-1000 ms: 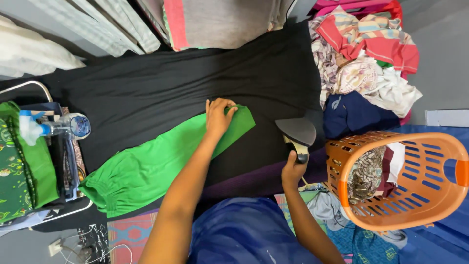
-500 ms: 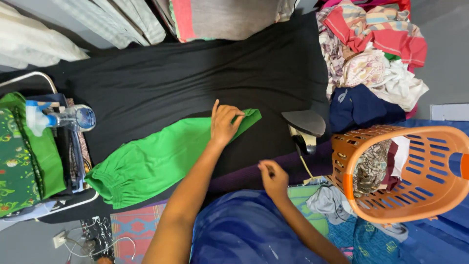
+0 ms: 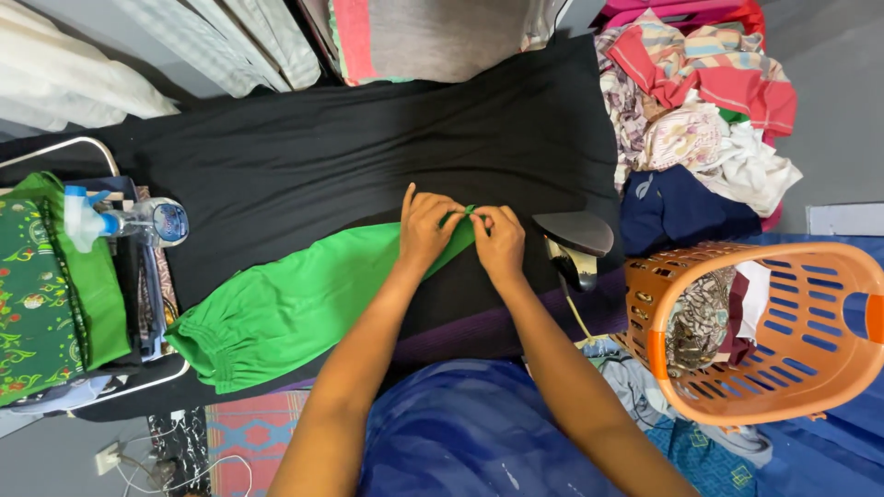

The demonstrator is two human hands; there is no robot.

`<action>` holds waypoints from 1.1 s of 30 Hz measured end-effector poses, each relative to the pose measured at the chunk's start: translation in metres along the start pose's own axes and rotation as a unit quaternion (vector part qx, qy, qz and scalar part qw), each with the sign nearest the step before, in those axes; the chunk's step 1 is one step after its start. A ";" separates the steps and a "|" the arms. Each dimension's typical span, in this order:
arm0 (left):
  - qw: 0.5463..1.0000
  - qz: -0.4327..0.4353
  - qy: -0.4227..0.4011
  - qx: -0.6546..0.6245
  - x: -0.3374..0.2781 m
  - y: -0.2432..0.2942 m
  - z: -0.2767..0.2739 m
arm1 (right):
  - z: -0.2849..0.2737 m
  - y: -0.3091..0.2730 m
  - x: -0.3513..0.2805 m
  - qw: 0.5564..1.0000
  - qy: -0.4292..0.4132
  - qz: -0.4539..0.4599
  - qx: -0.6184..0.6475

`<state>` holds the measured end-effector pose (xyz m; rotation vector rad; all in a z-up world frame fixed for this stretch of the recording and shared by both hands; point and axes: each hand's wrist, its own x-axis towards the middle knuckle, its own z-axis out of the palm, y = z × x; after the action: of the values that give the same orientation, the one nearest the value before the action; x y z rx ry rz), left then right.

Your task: The person irons a green pair of shorts on a black ironing board using a steam iron. They repeatedly smooth the fabric, fold the garment, and press the seams to remove wrinkles.

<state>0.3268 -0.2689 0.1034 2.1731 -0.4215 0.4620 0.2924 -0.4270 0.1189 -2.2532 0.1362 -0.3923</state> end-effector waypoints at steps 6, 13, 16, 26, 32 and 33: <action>1.000 -0.011 -0.009 0.003 0.005 -0.001 0.000 | 0.005 0.003 0.002 0.996 0.005 0.075 0.054; 0.998 -0.047 -0.040 -0.006 0.013 0.004 -0.003 | 0.028 0.028 0.006 0.951 -0.028 0.270 0.144; 0.995 -0.087 -0.054 -0.018 0.018 0.008 -0.004 | 0.040 0.042 0.011 0.937 -0.007 0.302 0.176; 0.956 -0.258 -0.132 0.035 0.041 -0.047 0.036 | 0.004 0.033 -0.083 0.966 -0.046 0.226 0.120; 0.915 -0.319 -0.234 0.074 0.066 -0.039 0.044 | -0.062 0.068 -0.178 0.964 -0.044 0.263 0.014; 0.914 -0.319 -0.230 0.097 0.066 -0.040 0.047 | -0.073 0.072 -0.183 0.961 0.011 0.275 -0.017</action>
<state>0.4109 -0.2927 0.0803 2.4454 0.1126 -0.3944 0.0977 -0.4848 0.0660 -2.1301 0.7640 -0.1126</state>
